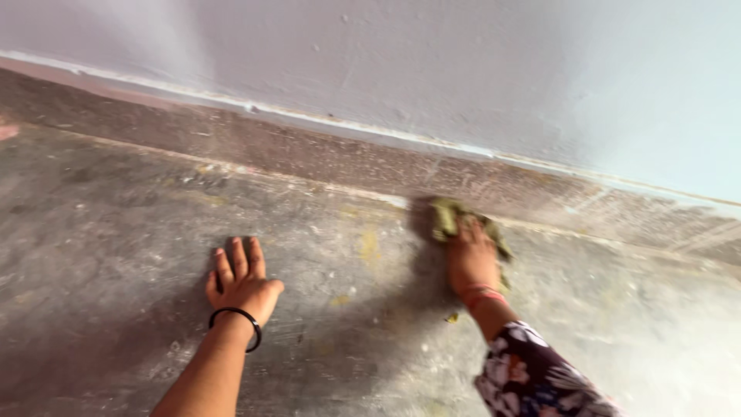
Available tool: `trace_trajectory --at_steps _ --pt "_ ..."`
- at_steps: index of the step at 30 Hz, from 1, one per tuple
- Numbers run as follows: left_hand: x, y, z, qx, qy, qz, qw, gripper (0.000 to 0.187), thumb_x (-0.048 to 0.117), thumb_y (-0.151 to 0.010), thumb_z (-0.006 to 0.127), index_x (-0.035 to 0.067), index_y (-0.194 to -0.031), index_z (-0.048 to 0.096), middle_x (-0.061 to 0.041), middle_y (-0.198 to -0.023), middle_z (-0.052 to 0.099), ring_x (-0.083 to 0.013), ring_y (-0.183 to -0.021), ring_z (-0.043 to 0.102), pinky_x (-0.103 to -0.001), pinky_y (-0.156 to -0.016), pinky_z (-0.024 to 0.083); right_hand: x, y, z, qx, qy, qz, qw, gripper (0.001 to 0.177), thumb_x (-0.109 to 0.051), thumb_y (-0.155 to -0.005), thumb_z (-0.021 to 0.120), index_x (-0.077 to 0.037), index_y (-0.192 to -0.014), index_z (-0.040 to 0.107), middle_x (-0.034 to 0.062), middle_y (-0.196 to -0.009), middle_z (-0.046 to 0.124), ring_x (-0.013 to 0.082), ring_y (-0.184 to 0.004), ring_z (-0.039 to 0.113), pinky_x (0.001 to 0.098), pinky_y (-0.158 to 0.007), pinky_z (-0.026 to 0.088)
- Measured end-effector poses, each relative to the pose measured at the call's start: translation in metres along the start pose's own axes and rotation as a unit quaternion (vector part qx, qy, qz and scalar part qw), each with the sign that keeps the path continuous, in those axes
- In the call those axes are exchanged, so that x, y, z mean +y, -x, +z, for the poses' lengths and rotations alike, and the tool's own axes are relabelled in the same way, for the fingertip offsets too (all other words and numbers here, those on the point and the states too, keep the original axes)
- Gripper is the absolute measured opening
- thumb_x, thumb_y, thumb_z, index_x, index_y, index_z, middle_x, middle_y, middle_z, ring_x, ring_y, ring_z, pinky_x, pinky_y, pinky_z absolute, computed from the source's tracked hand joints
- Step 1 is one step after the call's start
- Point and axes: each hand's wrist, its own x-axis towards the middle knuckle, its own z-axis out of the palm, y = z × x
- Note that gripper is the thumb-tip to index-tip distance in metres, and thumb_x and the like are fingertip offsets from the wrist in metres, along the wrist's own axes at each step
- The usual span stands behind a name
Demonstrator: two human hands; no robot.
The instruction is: The person wipes the floor along the baseboard with a cloth, then cleans a pair of brown flip-flops and a pair of beige slides from a pile of footwear. They wipe the soles and straps of each shoe and place the cleaned pair of flip-flops in a corner.
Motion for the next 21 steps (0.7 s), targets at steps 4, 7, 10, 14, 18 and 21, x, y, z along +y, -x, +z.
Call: trace_trajectory --at_steps 4,7,10,14,18,21 --pt "-0.003 -0.005 0.003 0.011 -0.008 0.01 1.0 0.1 0.037 -0.088 0.051 0.029 -0.164 -0.014 0.0 -0.172 -0.022 -0.0276 -0.157 -0.019 -0.049 -0.123 -0.003 0.045 0.04 -0.042 0.176 -0.03 0.15 0.972 0.04 -0.01 -0.1 0.05 -0.008 -0.137 0.065 0.0187 -0.144 0.061 0.0418 -0.133 0.05 0.0484 -0.114 0.04" --pt "-0.007 -0.01 0.014 0.013 0.001 0.011 1.0 0.096 0.039 -0.09 0.049 0.029 -0.164 -0.011 -0.001 -0.172 -0.02 -0.0278 -0.157 -0.019 -0.05 -0.123 -0.003 0.015 0.059 -0.057 0.195 -0.003 0.106 0.975 0.032 -0.005 -0.095 0.057 -0.012 -0.123 0.071 0.0122 -0.136 0.065 0.0345 -0.129 0.054 0.0503 -0.114 0.039" --pt "-0.013 -0.022 0.023 0.029 0.017 0.02 0.999 0.091 0.047 -0.093 0.047 0.029 -0.164 -0.007 -0.001 -0.172 -0.018 -0.0279 -0.158 -0.017 -0.052 -0.123 -0.004 -0.081 0.087 -0.045 0.18 -0.011 -0.073 0.981 0.061 0.003 -0.079 0.057 -0.01 -0.138 0.069 0.0133 -0.149 0.055 0.0348 -0.129 0.051 0.0539 -0.111 0.036" --pt "-0.024 -0.041 0.037 0.07 0.004 0.037 0.997 0.087 0.051 -0.094 0.044 0.035 -0.164 -0.005 0.001 -0.173 -0.015 -0.0287 -0.158 -0.014 -0.056 -0.121 -0.001 -0.221 0.151 -0.027 0.013 -0.138 -0.127 0.982 0.027 -0.019 -0.092 0.059 -0.01 -0.114 0.073 0.0195 -0.143 0.054 0.045 -0.122 0.048 0.0582 -0.102 0.037" --pt "-0.032 -0.058 0.045 0.055 0.025 0.04 0.997 0.085 0.056 -0.093 0.04 0.038 -0.161 -0.007 0.003 -0.171 -0.017 -0.0273 -0.157 -0.017 -0.054 -0.121 -0.003 -0.192 0.15 -0.049 -0.017 -0.11 -0.129 0.985 0.037 -0.016 -0.093 0.054 -0.012 -0.126 0.07 0.021 -0.14 0.053 0.0432 -0.12 0.05 0.0553 -0.098 0.04" --pt "-0.038 -0.062 0.049 0.051 0.024 0.028 0.998 0.085 0.055 -0.093 0.04 0.038 -0.162 -0.007 0.003 -0.172 -0.017 -0.0276 -0.157 -0.017 -0.053 -0.121 -0.003 -0.119 0.129 -0.069 -0.098 -0.103 0.002 0.99 0.033 -0.02 -0.097 0.051 -0.016 -0.124 0.07 0.0133 -0.134 0.056 0.037 -0.12 0.051 0.0514 -0.098 0.042"
